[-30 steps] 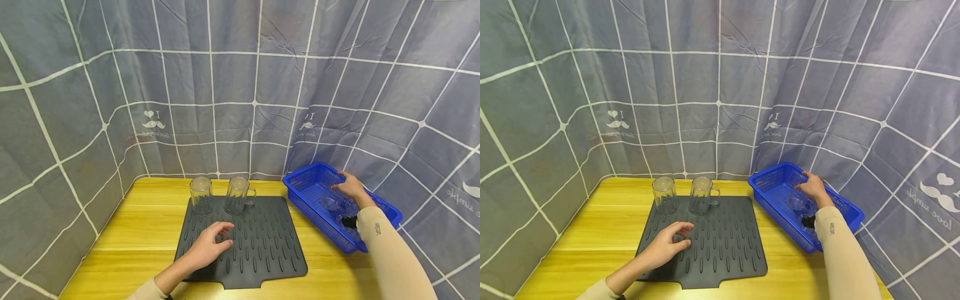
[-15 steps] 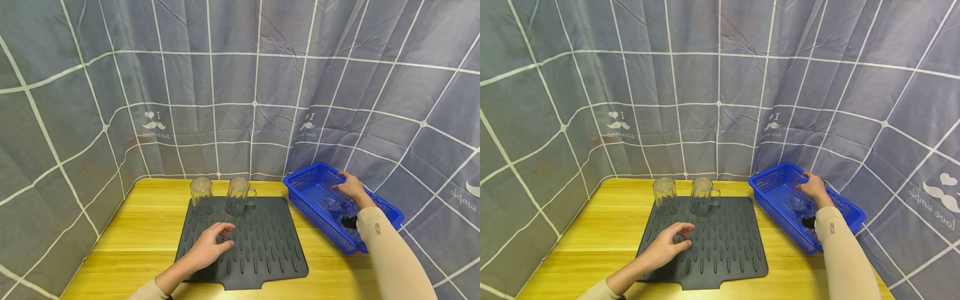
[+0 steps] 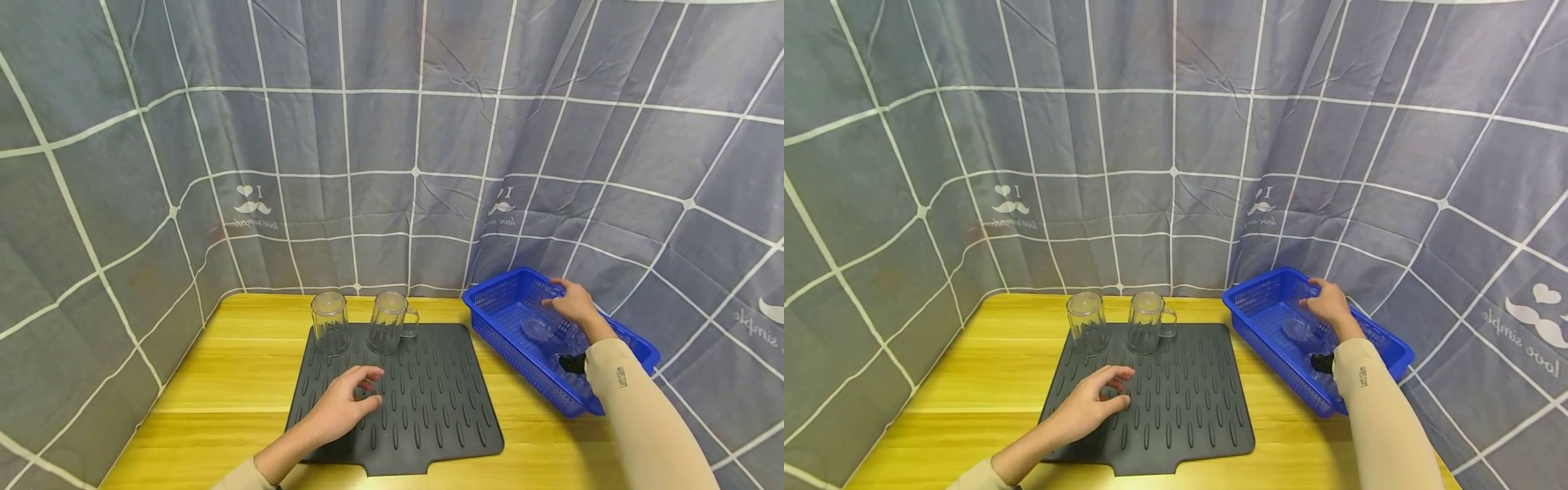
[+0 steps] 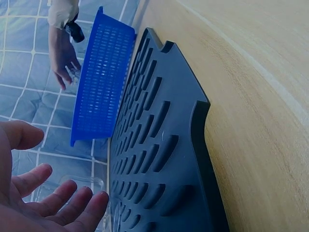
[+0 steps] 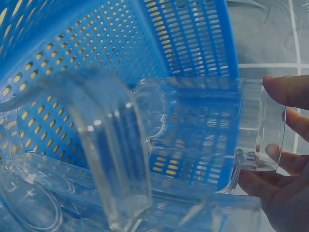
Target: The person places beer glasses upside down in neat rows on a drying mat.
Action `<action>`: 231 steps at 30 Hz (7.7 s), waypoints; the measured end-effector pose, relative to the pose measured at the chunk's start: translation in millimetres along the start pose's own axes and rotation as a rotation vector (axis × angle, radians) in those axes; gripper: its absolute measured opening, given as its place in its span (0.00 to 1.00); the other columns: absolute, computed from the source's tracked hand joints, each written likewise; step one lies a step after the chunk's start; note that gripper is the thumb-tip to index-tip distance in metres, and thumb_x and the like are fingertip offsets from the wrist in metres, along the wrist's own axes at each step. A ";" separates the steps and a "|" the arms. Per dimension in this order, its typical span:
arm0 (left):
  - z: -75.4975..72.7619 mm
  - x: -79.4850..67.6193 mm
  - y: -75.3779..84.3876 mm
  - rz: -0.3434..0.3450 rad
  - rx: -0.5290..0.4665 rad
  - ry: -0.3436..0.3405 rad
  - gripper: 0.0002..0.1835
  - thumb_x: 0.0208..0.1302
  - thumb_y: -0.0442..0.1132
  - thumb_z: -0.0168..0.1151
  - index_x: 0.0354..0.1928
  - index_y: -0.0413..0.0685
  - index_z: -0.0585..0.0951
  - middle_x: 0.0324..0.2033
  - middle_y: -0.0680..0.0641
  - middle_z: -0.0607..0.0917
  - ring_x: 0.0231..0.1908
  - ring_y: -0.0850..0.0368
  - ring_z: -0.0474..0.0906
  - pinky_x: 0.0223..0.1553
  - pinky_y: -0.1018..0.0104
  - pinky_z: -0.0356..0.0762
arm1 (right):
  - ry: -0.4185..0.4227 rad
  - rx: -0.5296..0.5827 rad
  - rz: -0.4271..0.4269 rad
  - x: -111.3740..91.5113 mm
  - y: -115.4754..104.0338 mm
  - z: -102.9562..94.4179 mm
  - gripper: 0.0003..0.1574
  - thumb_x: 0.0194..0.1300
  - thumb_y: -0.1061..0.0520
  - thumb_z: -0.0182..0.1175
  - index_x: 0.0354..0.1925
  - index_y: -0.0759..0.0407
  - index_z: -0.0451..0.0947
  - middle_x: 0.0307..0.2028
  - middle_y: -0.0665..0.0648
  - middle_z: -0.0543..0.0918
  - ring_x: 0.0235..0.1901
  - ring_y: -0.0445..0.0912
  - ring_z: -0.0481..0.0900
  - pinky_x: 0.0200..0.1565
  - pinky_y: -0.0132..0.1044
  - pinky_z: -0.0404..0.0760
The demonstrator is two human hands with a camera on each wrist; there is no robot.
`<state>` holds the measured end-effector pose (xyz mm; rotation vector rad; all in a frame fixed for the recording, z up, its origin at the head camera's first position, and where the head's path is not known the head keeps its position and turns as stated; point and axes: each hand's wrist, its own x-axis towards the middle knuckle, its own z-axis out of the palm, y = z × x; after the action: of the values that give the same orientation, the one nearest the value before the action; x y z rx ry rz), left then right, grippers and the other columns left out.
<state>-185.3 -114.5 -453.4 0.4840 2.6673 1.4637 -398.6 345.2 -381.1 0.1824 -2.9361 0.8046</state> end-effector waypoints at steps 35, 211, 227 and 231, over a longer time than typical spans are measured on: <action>2.6 -1.6 -5.6 0.011 -0.007 -0.002 0.22 0.62 0.54 0.58 0.58 0.65 0.71 0.51 0.58 0.74 0.49 0.50 0.72 0.42 0.61 0.73 | 0.115 0.086 -0.118 -23.8 -54.7 -22.9 0.40 0.57 0.50 0.64 0.64 0.58 0.63 0.61 0.67 0.67 0.55 0.66 0.68 0.52 0.58 0.67; 12.6 80.5 59.1 0.097 0.017 0.138 0.34 0.58 0.63 0.57 0.65 0.68 0.62 0.47 0.56 0.70 0.43 0.58 0.68 0.38 0.61 0.70 | -0.467 1.289 -0.037 -157.6 -96.0 109.4 0.36 0.72 0.60 0.42 0.71 0.62 0.38 0.68 0.70 0.48 0.66 0.59 0.55 0.63 0.49 0.61; 3.7 119.8 81.9 0.112 0.278 0.122 0.36 0.56 0.67 0.53 0.67 0.69 0.61 0.56 0.49 0.67 0.37 0.54 0.73 0.35 0.58 0.72 | -0.403 1.160 0.058 -161.9 -84.2 117.2 0.30 0.71 0.58 0.47 0.68 0.62 0.54 0.64 0.68 0.58 0.60 0.52 0.67 0.59 0.48 0.67; 3.3 130.4 90.0 0.126 0.299 0.121 0.36 0.57 0.65 0.55 0.67 0.67 0.61 0.59 0.48 0.66 0.48 0.51 0.73 0.41 0.54 0.74 | -0.393 1.101 0.048 -164.0 -82.2 120.7 0.29 0.70 0.58 0.47 0.67 0.63 0.57 0.62 0.66 0.62 0.59 0.52 0.68 0.59 0.49 0.68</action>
<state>-286.5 -27.7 -367.8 0.6105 3.0218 1.1569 -231.9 228.1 -462.9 0.3586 -2.3982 2.5208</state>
